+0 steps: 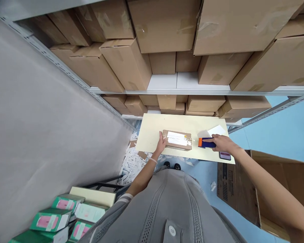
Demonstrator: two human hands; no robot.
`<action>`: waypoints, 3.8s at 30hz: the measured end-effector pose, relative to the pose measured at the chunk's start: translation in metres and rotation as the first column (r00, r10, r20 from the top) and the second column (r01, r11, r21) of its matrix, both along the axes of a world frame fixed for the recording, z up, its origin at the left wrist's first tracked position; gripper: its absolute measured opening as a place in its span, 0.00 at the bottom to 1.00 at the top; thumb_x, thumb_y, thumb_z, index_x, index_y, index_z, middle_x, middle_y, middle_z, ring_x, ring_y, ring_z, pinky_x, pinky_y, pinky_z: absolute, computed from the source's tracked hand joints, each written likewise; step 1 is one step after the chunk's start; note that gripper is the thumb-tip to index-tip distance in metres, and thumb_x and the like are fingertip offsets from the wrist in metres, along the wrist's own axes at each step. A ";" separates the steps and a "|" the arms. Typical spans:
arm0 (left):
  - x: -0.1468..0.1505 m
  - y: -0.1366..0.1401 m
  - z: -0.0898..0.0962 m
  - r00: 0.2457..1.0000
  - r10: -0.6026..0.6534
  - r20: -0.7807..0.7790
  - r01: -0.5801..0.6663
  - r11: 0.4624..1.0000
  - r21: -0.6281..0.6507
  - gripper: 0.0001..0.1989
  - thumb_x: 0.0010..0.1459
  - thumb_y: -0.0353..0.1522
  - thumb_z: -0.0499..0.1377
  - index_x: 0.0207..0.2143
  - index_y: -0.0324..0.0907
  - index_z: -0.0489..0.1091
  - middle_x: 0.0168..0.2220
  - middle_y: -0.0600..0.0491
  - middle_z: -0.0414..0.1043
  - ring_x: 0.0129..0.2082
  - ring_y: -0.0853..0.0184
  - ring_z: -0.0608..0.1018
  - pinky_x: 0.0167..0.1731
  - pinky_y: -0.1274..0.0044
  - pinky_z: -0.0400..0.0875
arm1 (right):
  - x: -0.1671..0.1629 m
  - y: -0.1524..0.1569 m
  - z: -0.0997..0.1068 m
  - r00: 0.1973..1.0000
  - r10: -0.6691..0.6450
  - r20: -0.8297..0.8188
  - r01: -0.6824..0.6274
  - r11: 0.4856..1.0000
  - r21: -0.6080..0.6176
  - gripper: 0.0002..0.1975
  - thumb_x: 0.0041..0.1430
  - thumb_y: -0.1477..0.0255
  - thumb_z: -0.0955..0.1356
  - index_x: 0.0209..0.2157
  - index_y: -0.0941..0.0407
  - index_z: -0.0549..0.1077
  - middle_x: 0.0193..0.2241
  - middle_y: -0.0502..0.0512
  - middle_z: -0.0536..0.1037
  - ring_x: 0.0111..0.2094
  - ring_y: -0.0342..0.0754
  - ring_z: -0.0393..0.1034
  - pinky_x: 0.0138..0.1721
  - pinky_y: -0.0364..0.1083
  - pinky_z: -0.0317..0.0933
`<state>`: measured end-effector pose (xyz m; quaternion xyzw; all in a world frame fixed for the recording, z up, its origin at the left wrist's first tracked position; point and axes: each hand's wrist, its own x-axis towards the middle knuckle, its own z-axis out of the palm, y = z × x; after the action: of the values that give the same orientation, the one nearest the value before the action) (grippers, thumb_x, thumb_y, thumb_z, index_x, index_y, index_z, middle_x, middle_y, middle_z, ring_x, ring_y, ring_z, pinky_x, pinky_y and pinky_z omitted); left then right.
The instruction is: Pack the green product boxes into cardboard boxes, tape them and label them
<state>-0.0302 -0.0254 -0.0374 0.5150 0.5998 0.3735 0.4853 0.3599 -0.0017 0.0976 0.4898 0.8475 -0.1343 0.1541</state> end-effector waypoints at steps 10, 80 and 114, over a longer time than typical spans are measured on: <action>0.001 -0.011 0.005 0.998 -0.060 -0.023 0.060 0.998 0.021 0.40 0.65 0.49 0.51 0.72 0.47 0.37 0.72 0.52 0.41 0.71 0.59 0.49 0.68 0.66 0.47 | -0.005 0.002 -0.021 0.999 0.011 -0.053 -0.009 0.999 0.030 0.41 0.43 0.74 0.71 0.62 0.42 0.67 0.36 0.57 0.75 0.39 0.57 0.72 0.38 0.48 0.61; -0.026 0.082 0.024 0.226 -0.284 -0.932 0.672 0.738 -0.062 0.44 0.58 0.58 0.49 0.71 0.53 0.39 0.73 0.53 0.38 0.71 0.44 0.41 0.62 0.40 0.37 | -0.097 -0.015 -0.142 -0.162 -0.934 -0.319 0.282 0.266 -0.922 0.37 0.47 0.71 0.73 0.61 0.47 0.67 0.50 0.52 0.79 0.43 0.51 0.76 0.37 0.45 0.72; -0.058 0.085 0.030 0.794 -0.155 -0.588 0.060 0.982 -0.177 0.38 0.65 0.51 0.46 0.71 0.51 0.36 0.73 0.47 0.24 0.72 0.52 0.35 0.66 0.52 0.44 | -0.151 -0.046 -0.147 -0.094 -0.864 -0.494 0.457 0.403 -0.793 0.35 0.39 0.75 0.66 0.55 0.51 0.75 0.53 0.50 0.77 0.57 0.54 0.69 0.58 0.51 0.63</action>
<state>-0.0878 0.0599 -0.0069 0.6021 0.7182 0.1174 0.3284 0.2085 -0.0475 -0.0498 0.6489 0.3531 -0.5886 -0.3283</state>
